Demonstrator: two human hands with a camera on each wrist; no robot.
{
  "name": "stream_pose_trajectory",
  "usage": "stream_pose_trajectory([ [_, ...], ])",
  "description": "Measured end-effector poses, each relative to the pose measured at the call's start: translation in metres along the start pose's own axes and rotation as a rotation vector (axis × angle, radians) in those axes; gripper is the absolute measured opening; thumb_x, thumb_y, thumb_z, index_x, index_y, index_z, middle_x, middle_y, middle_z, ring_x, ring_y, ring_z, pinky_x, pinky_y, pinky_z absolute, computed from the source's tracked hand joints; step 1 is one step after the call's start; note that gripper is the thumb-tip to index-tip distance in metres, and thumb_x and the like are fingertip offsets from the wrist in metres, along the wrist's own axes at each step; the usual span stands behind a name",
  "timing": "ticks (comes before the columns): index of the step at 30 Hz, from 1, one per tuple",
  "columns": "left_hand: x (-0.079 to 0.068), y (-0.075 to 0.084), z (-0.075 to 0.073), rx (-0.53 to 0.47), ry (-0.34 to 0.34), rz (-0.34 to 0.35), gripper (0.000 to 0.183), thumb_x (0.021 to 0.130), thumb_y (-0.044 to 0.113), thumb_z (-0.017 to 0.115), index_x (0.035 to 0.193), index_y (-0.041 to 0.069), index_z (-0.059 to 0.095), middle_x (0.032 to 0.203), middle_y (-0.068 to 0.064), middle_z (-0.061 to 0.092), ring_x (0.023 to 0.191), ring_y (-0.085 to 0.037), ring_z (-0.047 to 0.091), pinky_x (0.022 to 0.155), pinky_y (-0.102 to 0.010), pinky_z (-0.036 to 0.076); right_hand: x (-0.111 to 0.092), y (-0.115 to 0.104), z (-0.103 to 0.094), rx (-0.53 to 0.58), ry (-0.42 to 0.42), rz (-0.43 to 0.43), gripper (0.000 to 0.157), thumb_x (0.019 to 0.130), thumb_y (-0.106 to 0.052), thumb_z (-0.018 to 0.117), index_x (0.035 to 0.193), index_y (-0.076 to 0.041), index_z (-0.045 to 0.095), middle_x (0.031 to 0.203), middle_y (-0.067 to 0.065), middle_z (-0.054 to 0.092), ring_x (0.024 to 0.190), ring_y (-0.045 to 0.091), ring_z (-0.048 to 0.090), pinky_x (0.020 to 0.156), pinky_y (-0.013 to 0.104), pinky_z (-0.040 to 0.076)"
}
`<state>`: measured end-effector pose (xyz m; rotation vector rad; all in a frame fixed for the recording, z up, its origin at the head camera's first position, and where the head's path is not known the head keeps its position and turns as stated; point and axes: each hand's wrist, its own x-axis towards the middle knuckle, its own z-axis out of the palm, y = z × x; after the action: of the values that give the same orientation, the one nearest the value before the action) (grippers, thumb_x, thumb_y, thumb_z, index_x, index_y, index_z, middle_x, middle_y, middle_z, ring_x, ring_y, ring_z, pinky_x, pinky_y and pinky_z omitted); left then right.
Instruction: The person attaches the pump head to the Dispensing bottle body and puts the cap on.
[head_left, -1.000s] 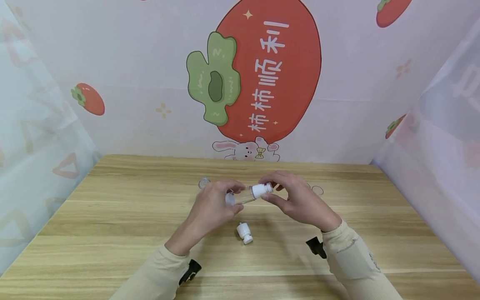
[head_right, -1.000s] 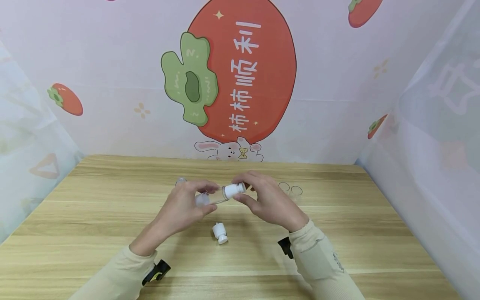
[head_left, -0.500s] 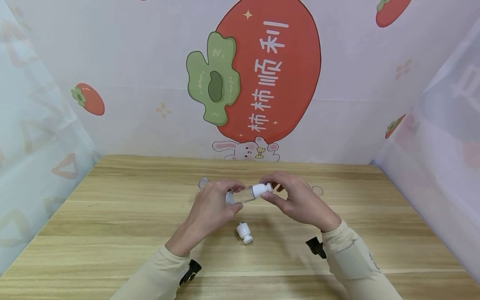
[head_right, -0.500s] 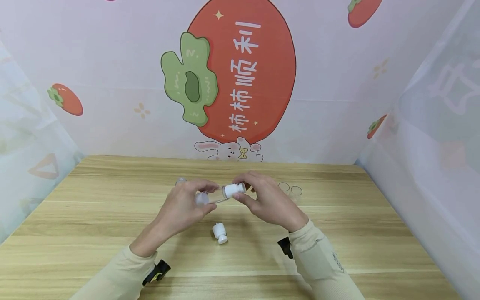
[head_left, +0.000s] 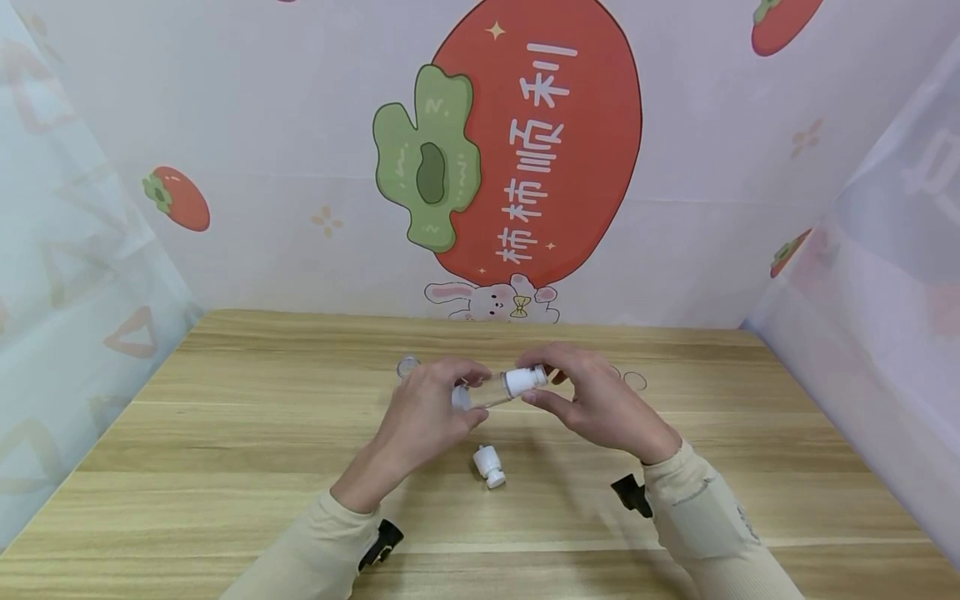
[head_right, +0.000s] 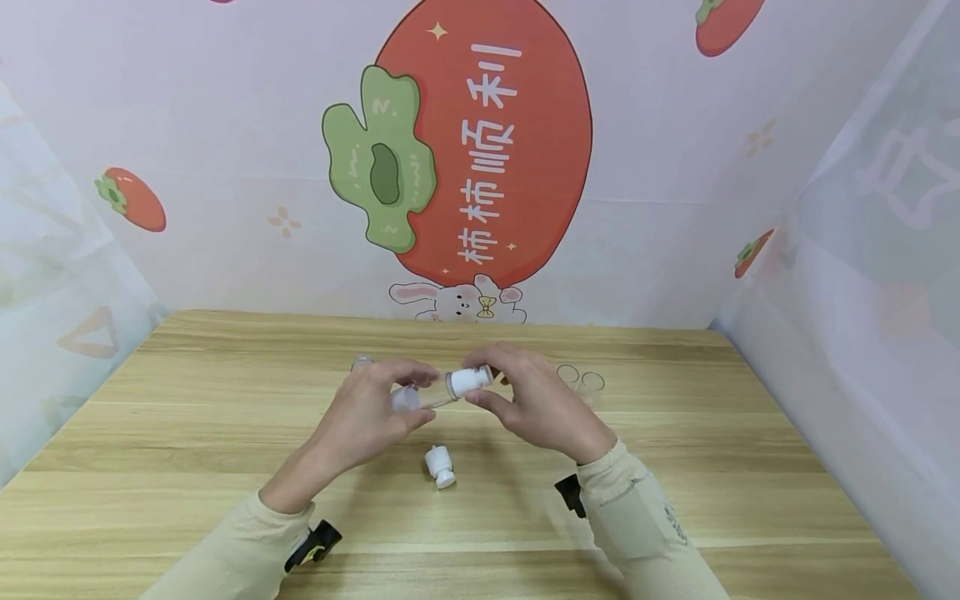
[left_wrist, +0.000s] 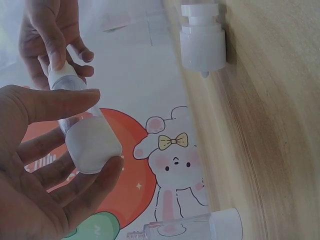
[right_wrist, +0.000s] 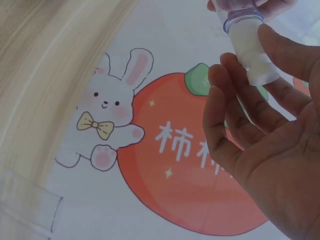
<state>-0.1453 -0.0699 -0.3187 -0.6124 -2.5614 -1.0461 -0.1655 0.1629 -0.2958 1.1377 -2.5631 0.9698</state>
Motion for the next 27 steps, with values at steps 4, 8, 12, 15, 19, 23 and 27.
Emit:
stream_pose_trajectory([
  [4,-0.001,0.001,0.000,0.015,0.004,0.009,0.037,0.072,0.003,0.091,0.105,0.007,0.077,0.097,-0.004,0.075,0.085,-0.019,0.065,0.070,-0.037,0.050,-0.001,0.001,0.001,0.011,0.000,0.009,0.028,0.090,-0.009,0.078,0.115,-0.016,0.068,0.105,-0.012,0.066,0.091,0.008,0.062,0.078,0.036,0.054],
  [8,-0.001,0.001,0.000,0.026,0.006,0.012,0.036,0.072,0.003,0.090,0.105,0.007,0.077,0.097,-0.005,0.075,0.084,-0.019,0.065,0.068,-0.037,0.049,-0.001,0.001,0.002,0.012,-0.001,0.011,0.027,0.090,-0.010,0.078,0.115,-0.015,0.068,0.105,-0.011,0.066,0.091,0.008,0.062,0.078,0.038,0.055],
  [12,-0.001,0.001,-0.001,0.030,0.005,0.003,0.036,0.072,0.004,0.090,0.106,0.008,0.077,0.097,-0.004,0.075,0.086,-0.019,0.065,0.070,-0.038,0.050,-0.001,0.002,0.000,0.006,-0.003,0.009,0.034,0.089,-0.012,0.080,0.120,-0.011,0.067,0.110,-0.008,0.068,0.094,0.010,0.063,0.080,0.039,0.055],
  [15,0.000,0.000,-0.001,0.029,0.001,-0.016,0.037,0.072,0.005,0.090,0.106,0.009,0.077,0.097,-0.003,0.075,0.086,-0.019,0.065,0.071,-0.039,0.050,-0.002,0.003,-0.004,0.001,-0.006,0.024,0.043,0.085,-0.012,0.083,0.124,-0.009,0.066,0.113,-0.006,0.068,0.096,0.012,0.063,0.083,0.038,0.054],
  [19,0.000,0.000,-0.001,0.032,-0.001,-0.048,0.037,0.072,0.006,0.091,0.106,0.011,0.077,0.097,-0.003,0.075,0.086,-0.019,0.064,0.071,-0.038,0.049,-0.004,0.008,-0.011,-0.026,-0.007,0.072,0.048,0.082,-0.009,0.086,0.125,-0.008,0.065,0.113,-0.003,0.068,0.097,0.014,0.064,0.083,0.036,0.054],
  [23,0.000,-0.001,0.000,0.028,0.003,-0.063,0.037,0.072,0.006,0.091,0.106,0.012,0.077,0.096,-0.002,0.074,0.085,-0.019,0.063,0.070,-0.037,0.049,-0.006,0.014,-0.017,-0.049,-0.001,0.120,0.047,0.082,-0.009,0.085,0.125,-0.006,0.065,0.114,0.001,0.068,0.099,0.017,0.065,0.084,0.039,0.054],
  [27,0.000,-0.001,0.001,0.017,0.005,-0.070,0.037,0.072,0.006,0.091,0.105,0.011,0.077,0.095,-0.002,0.074,0.083,-0.019,0.063,0.069,-0.035,0.048,-0.008,0.020,-0.022,-0.070,0.007,0.167,0.044,0.086,-0.010,0.082,0.126,-0.007,0.065,0.114,0.003,0.068,0.100,0.019,0.064,0.085,0.041,0.053],
])
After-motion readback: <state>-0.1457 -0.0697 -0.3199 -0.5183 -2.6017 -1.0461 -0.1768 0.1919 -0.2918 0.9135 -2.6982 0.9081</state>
